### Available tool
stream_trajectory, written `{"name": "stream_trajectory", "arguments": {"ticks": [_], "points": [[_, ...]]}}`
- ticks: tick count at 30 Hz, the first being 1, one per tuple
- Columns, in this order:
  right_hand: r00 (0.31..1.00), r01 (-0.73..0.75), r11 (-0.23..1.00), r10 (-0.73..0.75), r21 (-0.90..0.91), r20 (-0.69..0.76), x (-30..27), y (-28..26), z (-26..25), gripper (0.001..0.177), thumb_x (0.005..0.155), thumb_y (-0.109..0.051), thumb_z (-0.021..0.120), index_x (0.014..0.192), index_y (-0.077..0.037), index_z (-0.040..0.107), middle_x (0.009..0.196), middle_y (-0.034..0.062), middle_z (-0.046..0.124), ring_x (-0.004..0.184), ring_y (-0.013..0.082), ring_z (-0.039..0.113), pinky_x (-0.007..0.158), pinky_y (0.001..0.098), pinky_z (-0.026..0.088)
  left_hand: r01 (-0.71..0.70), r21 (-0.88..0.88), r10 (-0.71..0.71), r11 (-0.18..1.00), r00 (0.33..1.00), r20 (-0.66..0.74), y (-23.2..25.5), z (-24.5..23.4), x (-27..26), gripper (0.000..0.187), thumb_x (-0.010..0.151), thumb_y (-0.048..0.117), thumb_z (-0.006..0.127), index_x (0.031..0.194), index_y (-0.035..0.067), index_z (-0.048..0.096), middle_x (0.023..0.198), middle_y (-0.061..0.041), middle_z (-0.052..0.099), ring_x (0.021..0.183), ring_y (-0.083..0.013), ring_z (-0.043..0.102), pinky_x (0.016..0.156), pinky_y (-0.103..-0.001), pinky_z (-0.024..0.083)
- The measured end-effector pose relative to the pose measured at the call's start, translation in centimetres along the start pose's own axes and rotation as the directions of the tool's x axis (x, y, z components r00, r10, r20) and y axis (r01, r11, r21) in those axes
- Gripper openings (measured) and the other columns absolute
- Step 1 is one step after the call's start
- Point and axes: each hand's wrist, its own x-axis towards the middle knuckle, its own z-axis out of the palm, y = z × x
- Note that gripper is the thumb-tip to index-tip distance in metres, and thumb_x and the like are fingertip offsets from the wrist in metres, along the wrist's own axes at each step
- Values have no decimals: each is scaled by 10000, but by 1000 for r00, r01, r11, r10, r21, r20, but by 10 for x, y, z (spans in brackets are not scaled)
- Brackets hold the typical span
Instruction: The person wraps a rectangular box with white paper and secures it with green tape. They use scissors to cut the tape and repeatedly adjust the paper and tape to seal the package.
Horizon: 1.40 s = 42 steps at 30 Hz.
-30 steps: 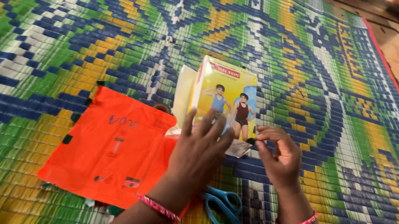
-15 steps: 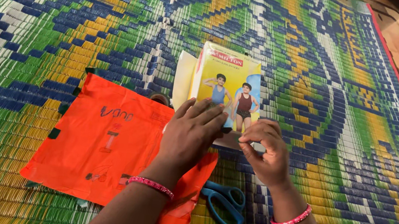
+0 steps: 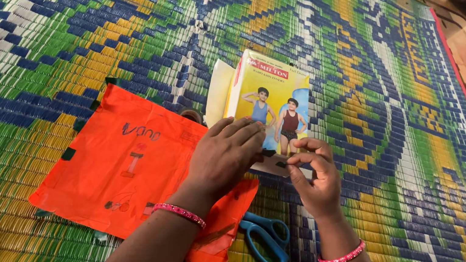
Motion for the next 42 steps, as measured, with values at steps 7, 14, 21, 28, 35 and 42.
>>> {"name": "stream_trajectory", "arguments": {"ticks": [7, 14, 21, 28, 35, 42], "points": [[999, 22, 994, -26, -109, -32, 4, -1, 4, 152, 856, 9, 750, 970, -55, 673, 1228, 78, 617, 1235, 232, 598, 1062, 368, 502, -12, 17, 12, 1000, 1000, 4, 0, 1, 0, 342, 870, 227, 731, 1170, 79, 657, 1289, -76, 687, 1286, -269, 599, 1092, -449, 439], [997, -8, 995, 1, -95, -77, 5, 2, 12, 203, 859, 99, 730, 995, -35, 660, 1220, 90, 606, 1007, 148, 666, 843, 265, 581, -11, 26, 11, 1000, 1000, -1, 0, 3, -1, 342, 872, 237, 731, 1166, 79, 656, 1286, -74, 688, 1288, -268, 603, 1091, -451, 441], [993, -7, 988, -11, -151, -117, 8, 1, 19, 257, 859, 127, 748, 1019, -44, 640, 1204, 81, 615, 1004, 139, 685, 818, 248, 610, 3, 30, -3, 1000, 1000, 4, 0, 4, -1, 335, 880, 248, 729, 1167, 89, 657, 1286, -63, 692, 1291, -261, 603, 1098, -454, 440], [982, -10, 975, -32, -221, -184, 9, -7, 21, 335, 830, 79, 781, 1107, -34, 631, 1180, 93, 628, 1088, 206, 658, 903, 303, 589, 2, 35, -2, 999, 1000, 7, 0, 7, -1, 342, 880, 258, 729, 1169, 94, 653, 1285, -62, 691, 1298, -264, 598, 1100, -458, 434], [942, 172, 859, -287, -482, -175, 8, -20, 14, 313, 731, -27, 897, 956, -130, 705, 1080, 59, 624, 1037, 243, 597, 926, 379, 473, 5, 19, -4, 1000, 1000, -10, -1, 6, -3, 334, 883, 243, 727, 1170, 93, 647, 1291, -62, 690, 1299, -261, 599, 1098, -456, 439], [932, 191, 795, -330, -576, -147, 10, -24, 16, 287, 721, -46, 930, 934, -136, 760, 1046, 38, 635, 996, 241, 575, 894, 393, 450, 20, -27, -21, 999, 1000, -16, 0, 5, -2, 309, 854, 222, 752, 1123, 103, 656, 1254, -49, 701, 1286, -258, 613, 1096, -452, 448]]}}
